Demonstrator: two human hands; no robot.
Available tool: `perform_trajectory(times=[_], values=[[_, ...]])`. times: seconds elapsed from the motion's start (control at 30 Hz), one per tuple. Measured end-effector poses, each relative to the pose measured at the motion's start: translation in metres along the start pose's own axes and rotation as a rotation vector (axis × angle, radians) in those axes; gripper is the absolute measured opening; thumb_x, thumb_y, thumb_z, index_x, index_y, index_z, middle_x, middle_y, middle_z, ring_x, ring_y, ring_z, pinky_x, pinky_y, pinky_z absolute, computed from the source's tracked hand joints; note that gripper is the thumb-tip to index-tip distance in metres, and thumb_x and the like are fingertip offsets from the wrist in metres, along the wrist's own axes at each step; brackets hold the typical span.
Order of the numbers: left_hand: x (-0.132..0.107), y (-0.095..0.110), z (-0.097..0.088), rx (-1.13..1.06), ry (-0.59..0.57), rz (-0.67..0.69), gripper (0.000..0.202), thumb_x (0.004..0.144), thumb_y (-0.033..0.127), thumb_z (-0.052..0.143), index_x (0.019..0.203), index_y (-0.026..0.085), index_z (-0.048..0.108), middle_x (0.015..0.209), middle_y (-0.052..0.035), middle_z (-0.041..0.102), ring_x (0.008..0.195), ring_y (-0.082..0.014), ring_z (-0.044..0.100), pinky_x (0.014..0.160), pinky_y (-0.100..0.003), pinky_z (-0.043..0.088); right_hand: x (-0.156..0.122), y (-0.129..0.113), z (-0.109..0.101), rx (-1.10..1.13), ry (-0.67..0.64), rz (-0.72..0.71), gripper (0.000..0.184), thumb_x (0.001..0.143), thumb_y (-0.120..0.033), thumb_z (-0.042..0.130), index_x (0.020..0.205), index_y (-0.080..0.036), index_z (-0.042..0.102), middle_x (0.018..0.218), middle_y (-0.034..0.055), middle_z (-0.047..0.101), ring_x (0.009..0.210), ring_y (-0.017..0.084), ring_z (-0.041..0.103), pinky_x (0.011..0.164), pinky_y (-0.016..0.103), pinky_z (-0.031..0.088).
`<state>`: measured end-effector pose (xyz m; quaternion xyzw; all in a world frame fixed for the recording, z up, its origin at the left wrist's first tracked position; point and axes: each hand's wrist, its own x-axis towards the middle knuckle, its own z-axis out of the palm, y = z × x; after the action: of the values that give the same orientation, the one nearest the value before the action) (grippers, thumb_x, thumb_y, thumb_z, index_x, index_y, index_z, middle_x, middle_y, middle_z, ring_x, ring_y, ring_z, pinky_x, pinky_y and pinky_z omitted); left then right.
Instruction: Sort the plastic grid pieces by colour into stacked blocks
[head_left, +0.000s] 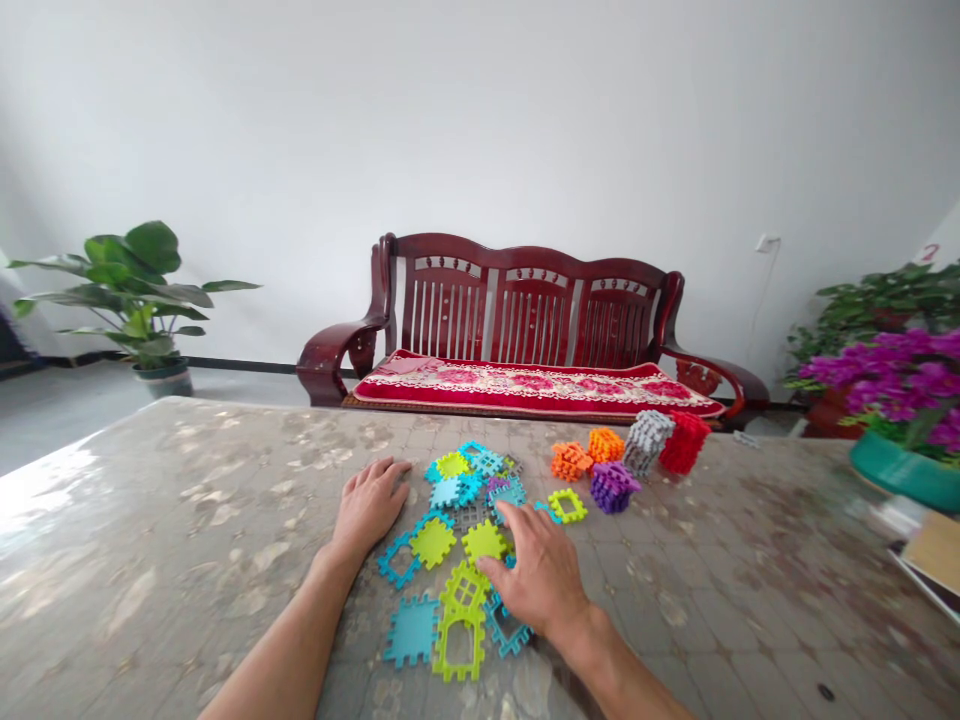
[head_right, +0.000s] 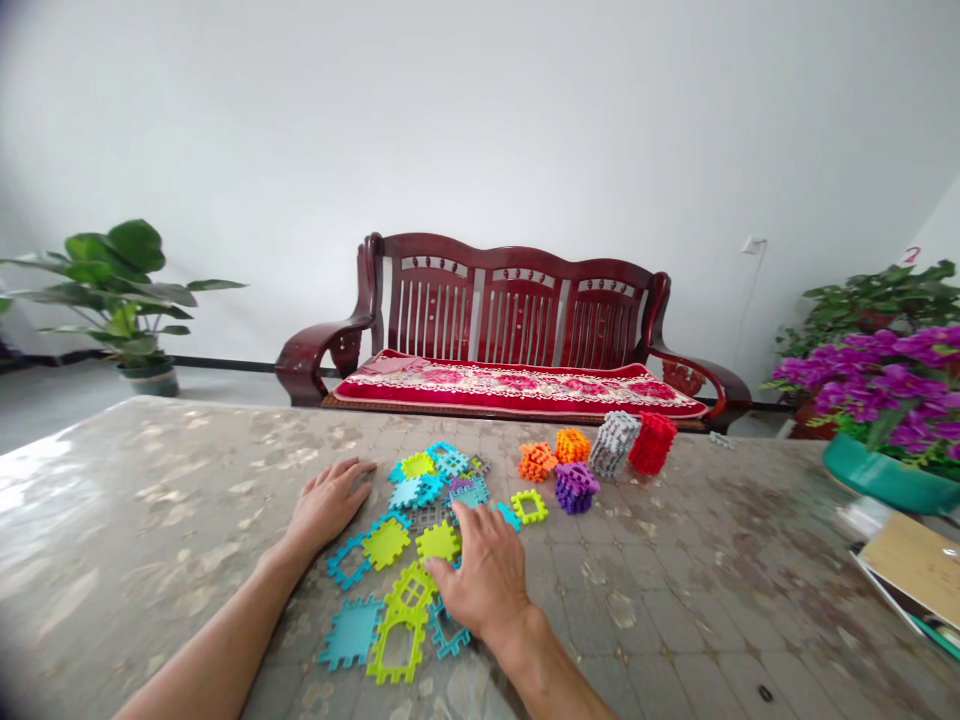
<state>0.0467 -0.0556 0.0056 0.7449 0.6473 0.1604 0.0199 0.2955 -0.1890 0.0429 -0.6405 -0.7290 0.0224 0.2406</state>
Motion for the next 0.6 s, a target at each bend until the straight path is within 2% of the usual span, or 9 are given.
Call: perform_trajectory(times=[0.13,0.27,0.47,0.6], values=[[0.0,0.0,0.001,-0.003,0.008,0.001,0.042,0.091,0.033,0.041,0.129,0.031,0.06,0.142,-0.0059,0.054,0.13,-0.0245,0.048,0.108,-0.044,0.033,-0.004,-0.007,0.004,-0.042,-0.054,0.002,0.07,0.074,-0.046,0.071,0.137,-0.022,0.052,0.118,0.0096,0.065,0.109,0.031,0.056,0.095,0.042,0.04],[0.0,0.0,0.001,-0.004,0.011,-0.002,0.042,0.091,0.034,0.041,0.128,0.031,0.06,0.142,-0.0053,0.055,0.131,-0.0241,0.048,0.108,-0.043,0.033,-0.005,-0.007,0.01,-0.068,-0.056,0.006,0.065,0.076,-0.041,0.069,0.136,-0.023,0.053,0.115,0.0093,0.066,0.107,0.03,0.056,0.094,0.041,0.04],[-0.001,0.001,-0.001,-0.006,0.023,0.004,0.042,0.09,0.033,0.042,0.127,0.03,0.061,0.141,-0.006,0.056,0.129,-0.0248,0.05,0.108,-0.044,0.034,-0.008,-0.005,0.016,-0.069,0.028,-0.027,0.058,0.078,-0.034,0.066,0.134,-0.024,0.055,0.111,0.008,0.07,0.103,0.028,0.058,0.091,0.039,0.04],[-0.001,0.001,-0.001,0.002,0.015,-0.003,0.042,0.091,0.034,0.041,0.128,0.031,0.061,0.142,-0.0053,0.055,0.129,-0.0244,0.05,0.108,-0.044,0.035,-0.004,-0.001,0.011,-0.021,0.148,-0.066,0.05,0.08,-0.034,0.064,0.128,-0.023,0.058,0.112,0.0074,0.07,0.101,0.026,0.059,0.092,0.038,0.04]])
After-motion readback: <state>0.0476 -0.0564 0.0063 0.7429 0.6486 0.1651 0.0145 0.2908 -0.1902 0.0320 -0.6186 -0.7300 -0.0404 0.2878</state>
